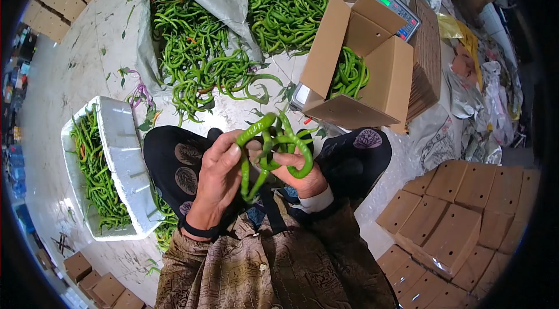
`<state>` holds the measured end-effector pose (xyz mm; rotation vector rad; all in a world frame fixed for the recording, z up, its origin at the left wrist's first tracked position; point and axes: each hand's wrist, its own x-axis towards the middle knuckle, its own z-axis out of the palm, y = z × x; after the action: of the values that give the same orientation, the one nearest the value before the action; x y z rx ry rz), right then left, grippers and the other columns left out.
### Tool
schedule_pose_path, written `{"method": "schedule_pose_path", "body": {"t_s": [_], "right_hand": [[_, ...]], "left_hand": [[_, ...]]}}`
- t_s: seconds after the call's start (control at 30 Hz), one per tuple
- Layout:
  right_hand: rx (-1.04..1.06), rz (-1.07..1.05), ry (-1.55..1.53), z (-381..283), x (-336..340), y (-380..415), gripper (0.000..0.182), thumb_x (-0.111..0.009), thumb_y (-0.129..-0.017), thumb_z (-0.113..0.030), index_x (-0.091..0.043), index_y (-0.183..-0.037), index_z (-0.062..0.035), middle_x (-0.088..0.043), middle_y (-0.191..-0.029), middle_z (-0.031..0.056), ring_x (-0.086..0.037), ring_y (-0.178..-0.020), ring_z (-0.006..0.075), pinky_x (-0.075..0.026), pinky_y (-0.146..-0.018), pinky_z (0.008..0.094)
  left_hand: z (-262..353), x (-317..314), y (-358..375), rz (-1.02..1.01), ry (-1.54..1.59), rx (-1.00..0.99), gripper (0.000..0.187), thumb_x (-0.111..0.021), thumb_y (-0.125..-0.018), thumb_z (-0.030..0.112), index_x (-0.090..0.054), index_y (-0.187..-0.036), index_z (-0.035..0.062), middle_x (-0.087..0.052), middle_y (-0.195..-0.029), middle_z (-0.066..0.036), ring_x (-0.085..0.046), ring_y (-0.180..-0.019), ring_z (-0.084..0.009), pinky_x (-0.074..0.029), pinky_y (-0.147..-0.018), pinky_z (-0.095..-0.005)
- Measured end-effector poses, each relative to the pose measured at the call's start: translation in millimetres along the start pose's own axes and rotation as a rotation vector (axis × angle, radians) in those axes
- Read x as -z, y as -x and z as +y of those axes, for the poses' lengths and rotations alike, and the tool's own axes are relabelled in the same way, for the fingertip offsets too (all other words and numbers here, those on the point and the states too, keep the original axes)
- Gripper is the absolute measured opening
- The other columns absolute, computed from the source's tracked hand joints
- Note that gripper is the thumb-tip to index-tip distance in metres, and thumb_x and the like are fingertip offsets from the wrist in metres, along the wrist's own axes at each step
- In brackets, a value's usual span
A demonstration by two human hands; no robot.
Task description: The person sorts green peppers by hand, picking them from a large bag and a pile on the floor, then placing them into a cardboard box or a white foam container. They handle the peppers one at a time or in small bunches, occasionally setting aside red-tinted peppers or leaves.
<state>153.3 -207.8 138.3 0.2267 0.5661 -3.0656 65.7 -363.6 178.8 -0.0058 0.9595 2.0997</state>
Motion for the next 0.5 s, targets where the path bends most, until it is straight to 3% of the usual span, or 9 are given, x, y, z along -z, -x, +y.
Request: {"method": "schedule_pose_path", "body": {"t_s": [0.1,0.2,0.27,0.37,0.43,0.5], "right_hand": [[-0.034,0.129,0.079,1.6,-5.8,0.6,0.057,-0.064,-0.084,-0.003,-0.044,-0.137,-0.0041,-0.059,-0.123,0.0126,-0.058,-0.115,0.0257,-0.042,-0.104,0.0407],[-0.034,-0.032,0.010,6.4,14.5,0.2,0.056,-0.062,-0.085,-0.003,-0.044,-0.138,-0.0043,-0.058,-0.125,0.0122,-0.058,-0.114,0.0237,-0.043,-0.102,0.0391],[-0.032,0.039,0.012,14.6,30.8,3.3,0.056,-0.062,-0.084,-0.004,-0.044,-0.137,-0.0034,-0.059,-0.123,0.0126,-0.058,-0.113,0.0229,-0.044,-0.101,0.0374],[-0.034,0.095,-0.107,14.6,35.1,2.1,0.059,-0.066,-0.082,-0.006,-0.045,-0.136,-0.0041,-0.062,-0.111,0.0107,-0.060,-0.105,0.0209,-0.047,-0.093,0.0351],[0.036,0.158,-0.137,9.3,23.0,0.9,0.061,-0.072,-0.078,-0.011,-0.048,-0.134,-0.0072,-0.059,-0.094,0.0073,-0.052,-0.082,0.0162,-0.041,-0.072,0.0315],[0.055,0.193,-0.139,3.7,21.0,0.6,0.062,-0.072,-0.078,-0.011,-0.047,-0.134,-0.0074,-0.058,-0.093,0.0069,-0.051,-0.081,0.0155,-0.041,-0.072,0.0304]], "left_hand": [[-1.3,-2.5,2.6,-0.070,0.014,-0.084,0.040,-0.065,-0.092,0.017,-0.053,-0.123,-0.0063,-0.063,-0.105,-0.013,-0.059,-0.098,-0.0209,-0.047,-0.090,-0.0348],[-6.1,-1.8,2.5,-0.056,-0.041,-0.136,0.042,-0.068,-0.090,0.020,-0.053,-0.123,-0.0017,-0.064,-0.103,-0.011,-0.062,-0.094,-0.0229,-0.053,-0.084,-0.0355],[-4.2,-0.8,3.5,-0.060,-0.018,-0.122,0.042,-0.067,-0.090,0.019,-0.053,-0.123,-0.0015,-0.063,-0.103,-0.011,-0.062,-0.095,-0.0233,-0.051,-0.087,-0.0369],[-5.2,5.8,3.5,-0.081,0.036,-0.117,0.040,-0.066,-0.090,0.017,-0.053,-0.124,-0.0003,-0.062,-0.104,-0.012,-0.061,-0.097,-0.0238,-0.050,-0.090,-0.0385],[-8.0,7.9,3.8,-0.098,0.070,-0.125,0.039,-0.066,-0.091,0.016,-0.053,-0.124,0.0008,-0.062,-0.106,-0.012,-0.060,-0.099,-0.0239,-0.050,-0.090,-0.0387],[-9.0,8.4,5.7,-0.103,0.130,-0.159,0.037,-0.064,-0.092,0.015,-0.053,-0.125,0.0033,-0.059,-0.107,-0.012,-0.058,-0.102,-0.0242,-0.050,-0.089,-0.0397]]}}
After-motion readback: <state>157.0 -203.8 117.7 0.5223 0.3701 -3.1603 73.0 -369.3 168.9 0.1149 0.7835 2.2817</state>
